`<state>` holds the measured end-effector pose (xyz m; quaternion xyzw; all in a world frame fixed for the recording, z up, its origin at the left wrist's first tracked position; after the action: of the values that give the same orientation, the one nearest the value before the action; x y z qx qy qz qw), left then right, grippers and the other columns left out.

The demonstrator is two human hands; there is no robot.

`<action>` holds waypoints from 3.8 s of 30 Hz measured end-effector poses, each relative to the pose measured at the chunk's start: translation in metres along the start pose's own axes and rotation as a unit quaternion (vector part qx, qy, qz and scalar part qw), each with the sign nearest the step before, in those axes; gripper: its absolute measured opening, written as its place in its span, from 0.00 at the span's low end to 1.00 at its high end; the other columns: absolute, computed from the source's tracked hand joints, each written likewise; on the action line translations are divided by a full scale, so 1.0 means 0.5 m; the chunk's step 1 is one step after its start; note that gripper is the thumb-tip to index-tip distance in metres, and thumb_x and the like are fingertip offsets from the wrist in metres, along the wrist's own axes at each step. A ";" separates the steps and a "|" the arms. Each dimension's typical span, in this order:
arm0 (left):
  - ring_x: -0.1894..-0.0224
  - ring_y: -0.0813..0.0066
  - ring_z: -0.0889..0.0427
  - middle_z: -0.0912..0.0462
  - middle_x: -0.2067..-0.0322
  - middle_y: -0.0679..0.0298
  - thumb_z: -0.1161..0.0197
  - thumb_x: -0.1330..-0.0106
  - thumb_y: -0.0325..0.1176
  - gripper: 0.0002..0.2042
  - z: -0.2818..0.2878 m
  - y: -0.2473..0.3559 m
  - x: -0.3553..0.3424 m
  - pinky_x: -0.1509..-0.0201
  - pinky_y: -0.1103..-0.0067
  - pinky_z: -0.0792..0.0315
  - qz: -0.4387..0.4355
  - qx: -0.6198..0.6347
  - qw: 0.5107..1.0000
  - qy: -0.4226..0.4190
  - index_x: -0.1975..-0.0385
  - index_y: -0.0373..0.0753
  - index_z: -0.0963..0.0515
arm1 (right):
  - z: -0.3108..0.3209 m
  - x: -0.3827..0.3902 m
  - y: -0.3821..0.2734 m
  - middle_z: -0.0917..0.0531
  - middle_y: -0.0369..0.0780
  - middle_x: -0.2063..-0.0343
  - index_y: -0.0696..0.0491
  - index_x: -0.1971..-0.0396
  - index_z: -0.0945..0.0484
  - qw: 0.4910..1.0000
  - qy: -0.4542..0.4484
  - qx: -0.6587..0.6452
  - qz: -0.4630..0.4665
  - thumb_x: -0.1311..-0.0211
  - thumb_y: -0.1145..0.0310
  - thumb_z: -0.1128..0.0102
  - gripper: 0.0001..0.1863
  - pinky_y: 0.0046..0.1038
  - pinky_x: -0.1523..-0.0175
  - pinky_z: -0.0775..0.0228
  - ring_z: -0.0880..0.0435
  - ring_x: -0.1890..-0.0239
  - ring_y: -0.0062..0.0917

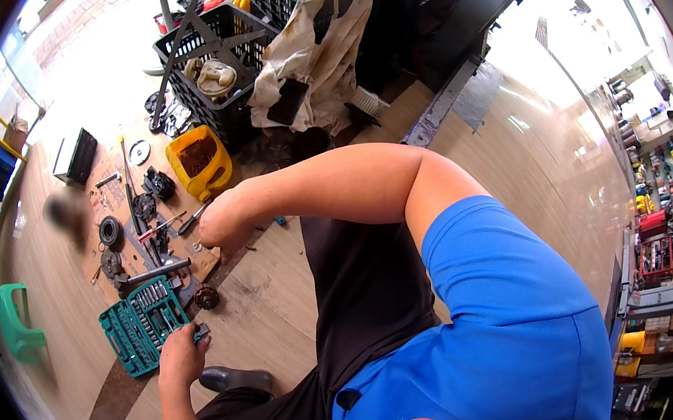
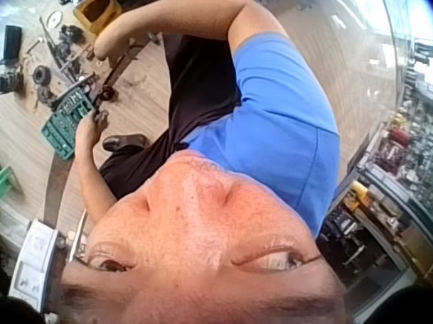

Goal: The person repairs an alternator by hand, using a small screwdriver to manipulate the internal components and wires before assembling the parts.

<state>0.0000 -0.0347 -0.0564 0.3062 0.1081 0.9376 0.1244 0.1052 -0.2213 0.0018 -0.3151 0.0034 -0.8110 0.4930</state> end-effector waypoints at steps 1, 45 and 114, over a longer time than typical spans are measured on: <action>0.52 0.48 0.20 0.19 0.59 0.47 0.33 0.39 0.37 0.17 0.000 0.000 0.000 0.48 0.61 0.27 0.000 -0.002 1.000 0.000 0.55 0.31 0.23 | -0.001 -0.001 0.000 0.16 0.52 0.62 0.62 0.57 0.18 1.000 0.001 0.000 0.000 0.36 0.55 0.38 0.23 0.41 0.51 0.26 0.17 0.56 0.44; 0.55 0.44 0.21 0.20 0.61 0.45 0.33 0.42 0.32 0.14 -0.022 -0.016 -0.010 0.52 0.59 0.28 -0.011 0.005 1.000 0.019 0.59 0.33 0.24 | -0.032 -0.041 0.017 0.16 0.55 0.60 0.63 0.60 0.16 0.998 0.025 0.032 0.047 0.38 0.48 0.40 0.28 0.40 0.48 0.28 0.18 0.55 0.47; 0.56 0.48 0.19 0.18 0.62 0.47 0.34 0.37 0.40 0.16 -0.007 0.005 0.008 0.52 0.61 0.25 -0.017 -0.016 1.000 0.008 0.58 0.33 0.21 | -0.012 -0.009 -0.005 0.15 0.51 0.63 0.60 0.58 0.18 0.999 -0.028 0.008 -0.026 0.39 0.58 0.38 0.19 0.41 0.51 0.25 0.17 0.56 0.43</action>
<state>-0.0055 -0.0361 -0.0563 0.2946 0.0993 0.9395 0.1441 0.1014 -0.2183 -0.0045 -0.3341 -0.0252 -0.8144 0.4738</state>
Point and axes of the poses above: each hand's wrist, its own x-axis away from the middle knuckle, its own z-axis out of the back of the hand, y = z × x, the point moved 7 cm from there along -x, towards the middle knuckle
